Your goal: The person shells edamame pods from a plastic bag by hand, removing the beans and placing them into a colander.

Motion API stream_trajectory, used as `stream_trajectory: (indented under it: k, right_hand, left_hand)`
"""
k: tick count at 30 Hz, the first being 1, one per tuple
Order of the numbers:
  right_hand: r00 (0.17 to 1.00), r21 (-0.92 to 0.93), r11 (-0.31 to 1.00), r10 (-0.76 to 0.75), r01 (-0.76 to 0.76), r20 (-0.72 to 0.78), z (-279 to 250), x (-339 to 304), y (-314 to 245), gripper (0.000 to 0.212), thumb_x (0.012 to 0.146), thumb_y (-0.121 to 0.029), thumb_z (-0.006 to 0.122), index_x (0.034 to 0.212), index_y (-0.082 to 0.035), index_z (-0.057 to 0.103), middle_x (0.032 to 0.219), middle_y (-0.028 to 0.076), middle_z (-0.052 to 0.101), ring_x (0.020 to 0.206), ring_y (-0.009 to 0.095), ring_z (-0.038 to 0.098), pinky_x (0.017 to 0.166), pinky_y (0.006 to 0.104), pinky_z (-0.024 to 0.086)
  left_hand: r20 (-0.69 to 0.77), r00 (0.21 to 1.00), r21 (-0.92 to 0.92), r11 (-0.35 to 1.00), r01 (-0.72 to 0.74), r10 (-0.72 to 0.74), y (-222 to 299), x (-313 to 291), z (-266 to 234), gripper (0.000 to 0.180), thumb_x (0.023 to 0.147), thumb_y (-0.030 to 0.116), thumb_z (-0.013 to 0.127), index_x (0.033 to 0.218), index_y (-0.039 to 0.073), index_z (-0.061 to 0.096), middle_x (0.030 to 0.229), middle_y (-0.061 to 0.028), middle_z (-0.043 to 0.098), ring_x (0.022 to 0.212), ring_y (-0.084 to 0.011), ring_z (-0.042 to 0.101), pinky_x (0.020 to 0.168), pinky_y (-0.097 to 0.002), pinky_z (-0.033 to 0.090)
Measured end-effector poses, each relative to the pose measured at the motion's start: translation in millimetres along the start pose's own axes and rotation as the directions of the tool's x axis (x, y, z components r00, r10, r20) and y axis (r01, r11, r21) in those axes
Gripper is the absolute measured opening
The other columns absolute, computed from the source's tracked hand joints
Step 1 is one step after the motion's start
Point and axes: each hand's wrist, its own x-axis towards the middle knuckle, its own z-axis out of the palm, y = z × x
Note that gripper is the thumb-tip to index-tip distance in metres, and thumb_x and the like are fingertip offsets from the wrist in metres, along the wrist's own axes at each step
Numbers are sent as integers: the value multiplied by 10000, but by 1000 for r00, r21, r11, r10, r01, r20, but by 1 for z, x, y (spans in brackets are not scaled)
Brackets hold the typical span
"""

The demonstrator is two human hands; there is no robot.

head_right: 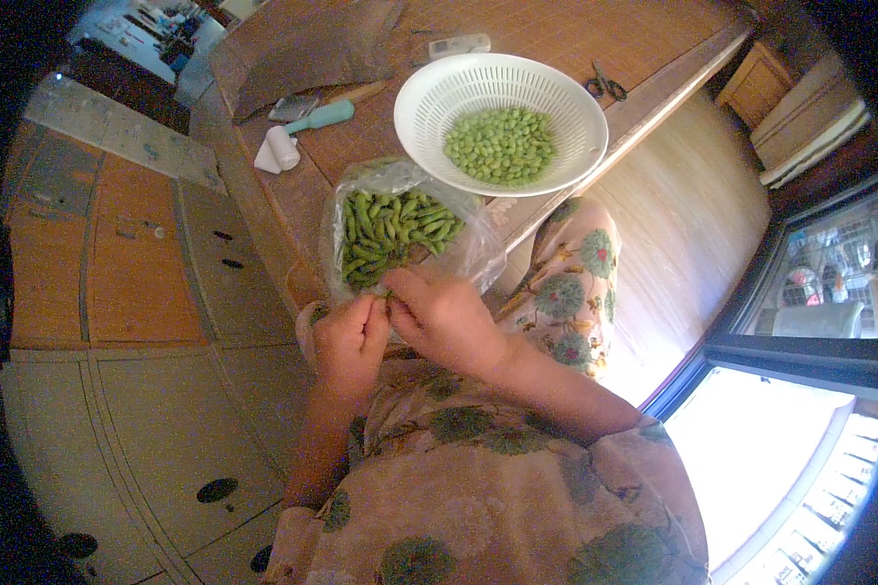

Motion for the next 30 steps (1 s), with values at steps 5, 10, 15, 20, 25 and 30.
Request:
stream_trajectory:
  k: [5, 10, 15, 20, 25, 30]
  right_hand:
    - [992, -144, 982, -124, 120, -19, 0, 1, -3, 197, 780, -73, 639, 959, -35, 567, 753, 156, 574, 685, 362, 608, 567, 451, 487]
    - [989, -136, 985, -121, 108, -88, -14, 9, 6, 174, 768, -24, 634, 935, -22, 585, 829, 169, 602, 715, 363, 613, 608, 437, 498]
    - [940, -301, 950, -25, -84, -341, -64, 51, 31, 261, 764, 36, 611, 1020, -7, 617, 933, 197, 623, 847, 385, 620, 731, 426, 512]
    - [931, -380, 919, -47, -101, -362, -82, 55, 48, 262, 791, 34, 588, 1043, -19, 635, 1060, 190, 617, 892, 383, 624, 789, 416, 517]
    - [984, 52, 988, 152, -148, -90, -54, 27, 24, 147, 832, -54, 644, 968, 2, 636, 875, 128, 604, 752, 225, 599, 670, 328, 493]
    - [968, 360, 902, 188, -238, 168, -16, 4, 3, 154, 866, -84, 664, 985, 7, 627, 859, 77, 586, 813, 152, 574, 665, 269, 462]
  left_hand:
    - [-3, 999, -15, 999, 46, -46, 3, 0, -1, 205, 888, 127, 569, 737, -10, 541, 681, -201, 559, 615, -386, 560, 550, -435, 425]
    - [83, 992, -112, 988, 105, -97, 2, -2, -1, 231, 925, 153, 538, 769, -12, 583, 695, -179, 605, 595, -321, 587, 559, -407, 438]
    - [190, 943, -367, 870, 328, -275, 11, -2, -9, 230, 965, 181, 508, 893, -7, 621, 716, -47, 601, 629, -133, 519, 590, -297, 421]
    - [295, 915, -475, 789, 390, -275, 5, -3, -11, 207, 974, 156, 495, 1017, -17, 600, 775, 18, 542, 691, -60, 450, 626, -225, 394]
    - [302, 924, -534, 762, 367, -234, 8, -2, -15, 207, 951, 114, 533, 1093, -30, 580, 833, -6, 566, 718, -60, 482, 645, -219, 415]
    - [307, 926, -535, 765, 359, -220, 7, -3, -13, 187, 926, 72, 560, 1084, -25, 585, 822, -24, 607, 740, -82, 560, 684, -236, 473]
